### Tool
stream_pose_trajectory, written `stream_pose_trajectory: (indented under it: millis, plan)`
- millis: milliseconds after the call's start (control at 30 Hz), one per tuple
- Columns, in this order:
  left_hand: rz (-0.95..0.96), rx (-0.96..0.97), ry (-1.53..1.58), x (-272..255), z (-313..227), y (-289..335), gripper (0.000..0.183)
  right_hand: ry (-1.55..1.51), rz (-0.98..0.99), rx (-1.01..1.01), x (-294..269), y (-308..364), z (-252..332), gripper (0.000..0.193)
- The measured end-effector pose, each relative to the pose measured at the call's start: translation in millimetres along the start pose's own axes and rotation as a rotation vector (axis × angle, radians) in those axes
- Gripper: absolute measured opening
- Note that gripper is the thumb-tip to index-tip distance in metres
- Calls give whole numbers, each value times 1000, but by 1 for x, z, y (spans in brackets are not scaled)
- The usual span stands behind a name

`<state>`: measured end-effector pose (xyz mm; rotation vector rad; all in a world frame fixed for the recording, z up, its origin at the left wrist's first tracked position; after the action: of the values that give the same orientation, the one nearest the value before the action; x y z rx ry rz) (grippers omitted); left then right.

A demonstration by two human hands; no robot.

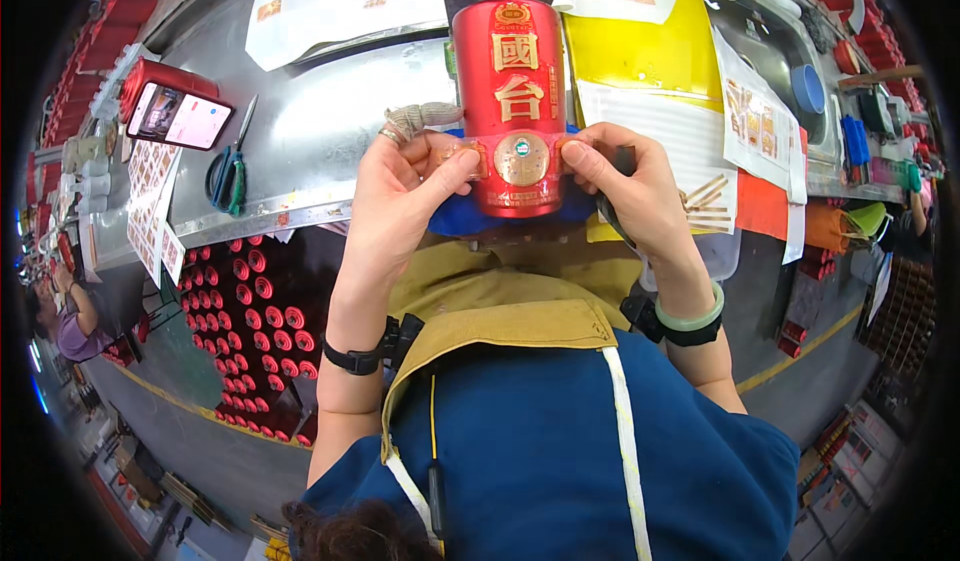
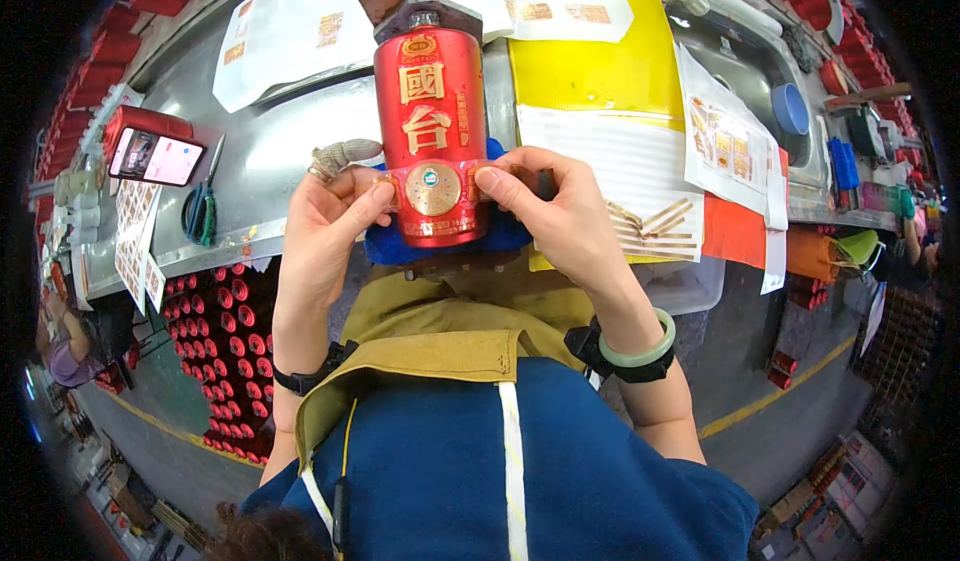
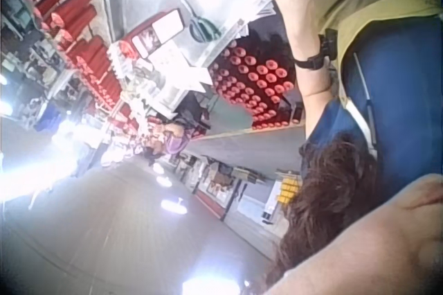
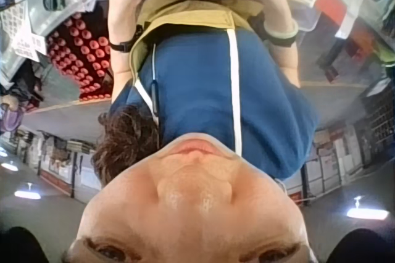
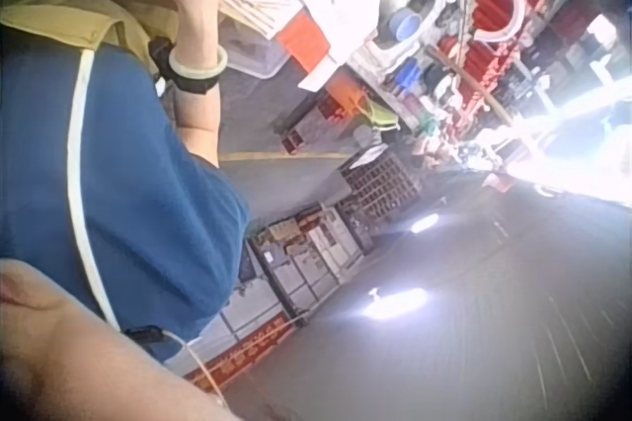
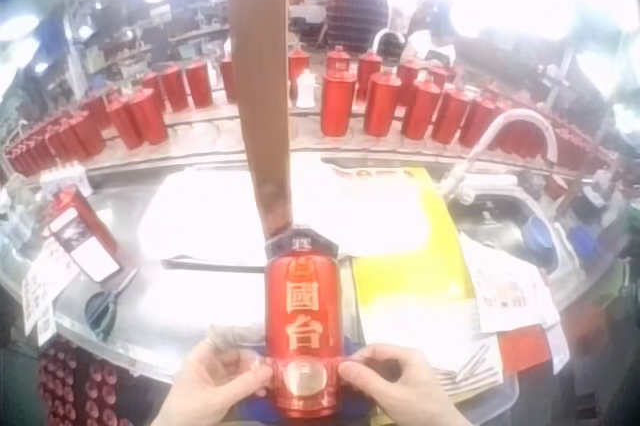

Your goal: Applying decorative gold and red labels to red metal bottles on an assembly line and smoothing them with a hand tool.

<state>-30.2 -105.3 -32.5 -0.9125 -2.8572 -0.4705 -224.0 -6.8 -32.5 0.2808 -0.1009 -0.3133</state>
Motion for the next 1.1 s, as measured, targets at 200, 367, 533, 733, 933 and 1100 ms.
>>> stream_pose_trajectory:
  millis: [200,367,533,733,933,1100]
  plan:
    - [-10,-3,-16,-2,3,0,36,-15,6,7,2,1,0,24]
    - [-19,4,-19,0,2,1,40,2,3,5,2,1,3,24]
    - [-15,0,-28,1,2,0,40,31,7,19,2,2,4,26]
    - [-53,7,-22,-2,-2,1,45,699,-315,-388,-31,9,61,32]
    - [-38,-16,-45,-4,2,1,49,642,47,-725,43,29,126,26]
    - [-21,17,-75,-6,1,0,46,923,44,-828,56,26,132,34]
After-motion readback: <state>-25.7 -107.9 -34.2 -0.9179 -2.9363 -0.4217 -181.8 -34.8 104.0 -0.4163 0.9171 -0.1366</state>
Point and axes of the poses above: each hand's wrist, its own y-axis away from the middle knuckle, its own x-axis out of the palm, z = x × y, the point moved 9 cm from there along -y, towards the middle knuckle, and after that the axes turned 5 degrees about -y, right-handed, at the moved point
